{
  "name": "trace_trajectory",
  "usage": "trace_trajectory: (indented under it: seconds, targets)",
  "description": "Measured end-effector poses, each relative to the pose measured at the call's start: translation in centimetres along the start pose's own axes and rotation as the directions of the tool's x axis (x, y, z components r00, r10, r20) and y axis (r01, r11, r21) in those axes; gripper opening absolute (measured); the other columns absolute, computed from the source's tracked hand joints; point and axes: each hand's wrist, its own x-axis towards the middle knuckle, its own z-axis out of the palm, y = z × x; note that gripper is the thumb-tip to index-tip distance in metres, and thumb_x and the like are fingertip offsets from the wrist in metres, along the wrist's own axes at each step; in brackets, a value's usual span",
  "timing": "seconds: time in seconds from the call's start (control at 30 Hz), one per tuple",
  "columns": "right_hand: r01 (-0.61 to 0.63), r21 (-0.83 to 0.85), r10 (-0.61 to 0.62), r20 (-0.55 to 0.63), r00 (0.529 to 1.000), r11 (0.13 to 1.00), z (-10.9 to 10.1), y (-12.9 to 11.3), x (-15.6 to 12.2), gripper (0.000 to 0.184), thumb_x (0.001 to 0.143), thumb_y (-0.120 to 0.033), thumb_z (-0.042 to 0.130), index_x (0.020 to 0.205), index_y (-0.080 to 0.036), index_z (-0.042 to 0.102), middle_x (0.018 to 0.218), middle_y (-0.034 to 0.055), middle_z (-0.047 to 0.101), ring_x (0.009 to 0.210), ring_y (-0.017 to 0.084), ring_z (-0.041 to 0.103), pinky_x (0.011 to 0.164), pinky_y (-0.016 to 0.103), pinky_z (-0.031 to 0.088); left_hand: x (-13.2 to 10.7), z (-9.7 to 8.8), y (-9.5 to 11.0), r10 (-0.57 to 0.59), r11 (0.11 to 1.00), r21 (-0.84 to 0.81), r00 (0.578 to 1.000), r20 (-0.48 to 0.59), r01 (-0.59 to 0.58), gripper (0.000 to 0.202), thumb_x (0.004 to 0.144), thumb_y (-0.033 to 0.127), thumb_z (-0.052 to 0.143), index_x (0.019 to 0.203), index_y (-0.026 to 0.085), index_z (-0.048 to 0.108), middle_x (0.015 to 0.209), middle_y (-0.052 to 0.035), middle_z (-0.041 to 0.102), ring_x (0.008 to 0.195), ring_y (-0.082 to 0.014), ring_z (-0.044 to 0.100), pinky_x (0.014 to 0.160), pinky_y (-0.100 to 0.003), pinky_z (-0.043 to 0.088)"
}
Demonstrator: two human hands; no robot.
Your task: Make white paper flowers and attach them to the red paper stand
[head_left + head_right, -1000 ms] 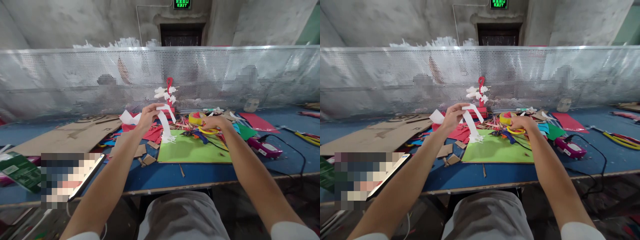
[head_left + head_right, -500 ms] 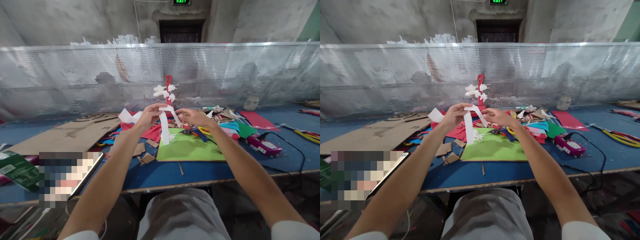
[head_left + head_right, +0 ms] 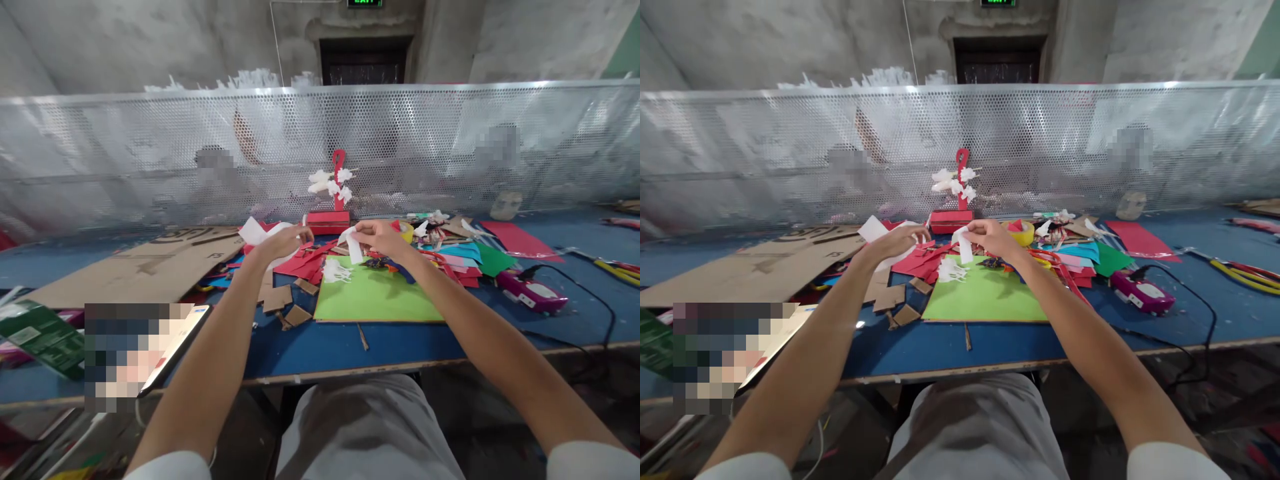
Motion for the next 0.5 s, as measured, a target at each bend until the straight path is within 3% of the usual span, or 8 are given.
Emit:
trace_trajectory:
  seconds: [0.1,0.17,0.37,0.5]
  targets:
    - [0.002,0.037,-0.002,0.002,1.0,0.999,0.4,0.2,0.0,0.027,0.078,-0.041,0.072,0.092,-0.019,0.066,0.076,0.0011,0.065,0.058,0.01,0.055,0.054,0.023,0.045,-0.3,0.7,-1.6,-0.201,0.96,0.227,0.97,0.14,0.166,0.046,0.066,0.013,0.043,0.104,0.019,0.068,0.103,-0.0078,0.069,0.089,-0.0209,0.063,0.076,-0.029,0.048]
    - [0.013,0.049,-0.013,0.007,1.0,0.999,0.6,0.2,-0.1,0.025,0.078,-0.04,0.071,0.092,-0.02,0.065,0.077,0.0012,0.065,0.06,0.011,0.056,0.055,0.023,0.045,-0.4,1.2,-2.1,-0.275,0.935,0.28,0.942,0.19,0.217,0.048,0.064,0.013,0.045,0.106,0.02,0.069,0.105,-0.0079,0.07,0.086,-0.0205,0.064,0.07,-0.026,0.047]
    - [-0.005,0.061,0.005,-0.002,1.0,0.998,0.7,-0.1,-0.1,0.025,0.077,-0.041,0.072,0.086,-0.02,0.063,0.071,0.0002,0.062,0.057,0.011,0.055,0.053,0.024,0.046,-0.4,1.4,-2.6,-0.239,0.971,0.068,0.949,0.208,0.23,0.062,0.062,0.011,0.043,0.121,0.018,0.063,0.104,-0.0081,0.07,0.074,-0.017,0.064,0.057,-0.023,0.046]
    - [0.033,0.009,-0.033,0.007,0.999,0.999,0.6,0.0,-0.1,0.026,0.079,-0.044,0.07,0.082,-0.018,0.065,0.074,0.0023,0.063,0.059,0.011,0.055,0.053,0.023,0.047,-0.3,1.4,-3.1,-0.292,0.945,0.204,0.938,0.186,0.254,0.062,0.063,0.008,0.045,0.122,0.016,0.063,0.109,-0.0118,0.068,0.078,-0.0193,0.065,0.063,-0.025,0.047]
